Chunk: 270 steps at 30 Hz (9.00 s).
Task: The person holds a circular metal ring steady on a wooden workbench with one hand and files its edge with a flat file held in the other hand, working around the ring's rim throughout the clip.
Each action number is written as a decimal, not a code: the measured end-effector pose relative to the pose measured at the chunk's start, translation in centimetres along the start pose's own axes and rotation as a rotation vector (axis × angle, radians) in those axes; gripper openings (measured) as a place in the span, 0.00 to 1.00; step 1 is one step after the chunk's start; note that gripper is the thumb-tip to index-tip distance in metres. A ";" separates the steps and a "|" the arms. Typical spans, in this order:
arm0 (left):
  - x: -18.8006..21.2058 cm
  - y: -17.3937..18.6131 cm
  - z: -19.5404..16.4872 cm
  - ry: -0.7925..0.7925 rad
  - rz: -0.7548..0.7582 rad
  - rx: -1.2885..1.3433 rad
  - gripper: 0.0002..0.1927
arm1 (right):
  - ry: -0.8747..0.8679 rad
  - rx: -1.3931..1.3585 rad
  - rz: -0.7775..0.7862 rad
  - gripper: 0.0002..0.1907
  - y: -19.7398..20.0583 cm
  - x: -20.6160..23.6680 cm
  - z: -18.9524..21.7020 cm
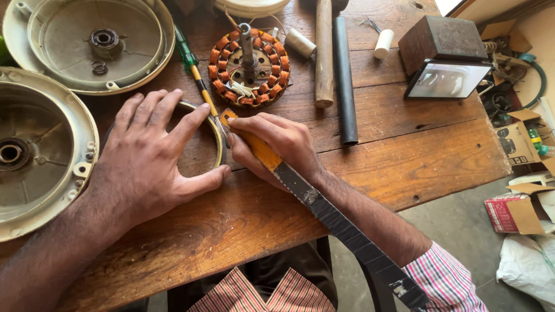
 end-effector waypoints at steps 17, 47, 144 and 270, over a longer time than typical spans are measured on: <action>-0.1 -0.1 0.0 0.000 0.010 0.002 0.50 | -0.009 0.012 -0.006 0.12 0.0 0.1 -0.1; -0.1 -0.5 0.3 0.010 0.051 -0.042 0.51 | -0.053 -0.009 -0.012 0.11 0.8 -0.3 0.2; 1.6 1.1 -0.9 0.146 0.026 -0.024 0.51 | -0.247 -0.059 -0.006 0.11 0.4 0.0 3.6; 1.0 1.2 -0.5 0.222 0.088 -0.024 0.55 | -0.073 0.485 0.425 0.29 6.2 -1.5 6.4</action>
Point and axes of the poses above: each hand's wrist, its own x-axis away from the middle knuckle, its own y-axis out of the back of the hand, z = x × y, the point moved 5 cm from there along -x, towards the middle knuckle, and after that the axes turned 12 degrees about y, right-handed, at the moved point
